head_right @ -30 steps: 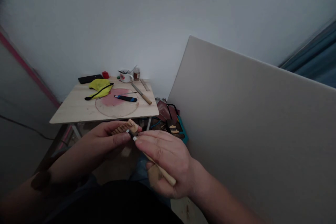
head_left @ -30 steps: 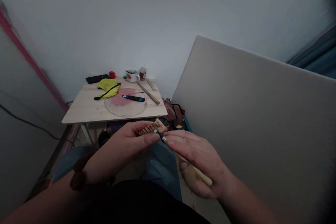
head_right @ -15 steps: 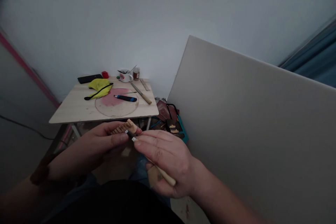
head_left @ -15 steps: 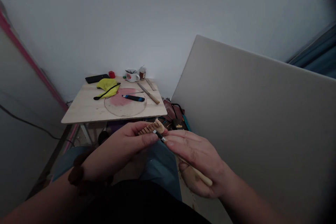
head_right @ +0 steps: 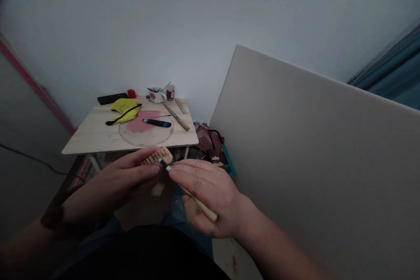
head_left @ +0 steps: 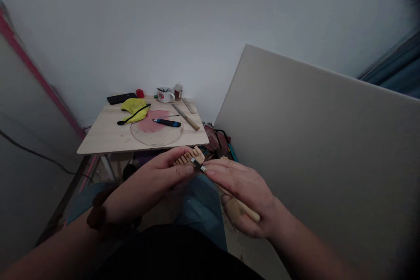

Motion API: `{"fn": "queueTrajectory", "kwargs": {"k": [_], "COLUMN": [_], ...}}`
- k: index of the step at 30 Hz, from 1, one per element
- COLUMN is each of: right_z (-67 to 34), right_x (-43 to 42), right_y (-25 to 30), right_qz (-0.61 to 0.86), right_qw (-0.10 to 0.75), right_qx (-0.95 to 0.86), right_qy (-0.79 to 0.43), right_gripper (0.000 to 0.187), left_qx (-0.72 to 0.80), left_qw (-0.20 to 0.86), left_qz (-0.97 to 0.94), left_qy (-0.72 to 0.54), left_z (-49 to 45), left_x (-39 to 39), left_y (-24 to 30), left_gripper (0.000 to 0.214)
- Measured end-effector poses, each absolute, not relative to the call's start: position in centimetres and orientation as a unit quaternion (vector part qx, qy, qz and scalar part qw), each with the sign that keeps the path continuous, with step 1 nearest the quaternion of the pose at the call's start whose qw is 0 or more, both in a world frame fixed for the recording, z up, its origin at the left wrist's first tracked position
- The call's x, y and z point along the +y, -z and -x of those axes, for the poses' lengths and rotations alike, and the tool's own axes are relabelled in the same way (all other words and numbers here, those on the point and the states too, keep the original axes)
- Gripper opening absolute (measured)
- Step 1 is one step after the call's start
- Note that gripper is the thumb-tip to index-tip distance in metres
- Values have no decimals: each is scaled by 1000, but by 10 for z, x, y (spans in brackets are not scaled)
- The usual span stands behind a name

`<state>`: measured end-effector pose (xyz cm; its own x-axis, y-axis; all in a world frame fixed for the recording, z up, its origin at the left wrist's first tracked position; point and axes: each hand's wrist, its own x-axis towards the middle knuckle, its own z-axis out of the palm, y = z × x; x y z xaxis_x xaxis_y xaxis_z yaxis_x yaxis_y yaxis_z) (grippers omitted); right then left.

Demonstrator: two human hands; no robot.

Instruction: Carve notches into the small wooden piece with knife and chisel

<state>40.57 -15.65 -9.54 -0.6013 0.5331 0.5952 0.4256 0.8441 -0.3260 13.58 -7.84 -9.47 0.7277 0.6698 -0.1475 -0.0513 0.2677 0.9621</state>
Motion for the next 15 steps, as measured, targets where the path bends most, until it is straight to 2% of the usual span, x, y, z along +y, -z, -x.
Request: {"fn": "queueTrajectory", "kwargs": {"k": [3, 10, 15], "right_z": [-404, -395, -395], "right_x": [-153, -149, -150], "right_y": [97, 99, 101], "right_qz": [282, 296, 302], "right_qw": [379, 391, 399], "right_qx": [-879, -870, -863], "right_qy": [-72, -54, -67], "right_gripper": [71, 72, 70], "left_qx": [307, 300, 293], "left_qw": [709, 612, 538], "left_qz": [-583, -689, -744], "left_qy": [-252, -246, -266], "left_z": [-134, -128, -123], "left_x": [-76, -60, -54], "left_y": [92, 81, 83], "left_gripper": [23, 42, 39]}}
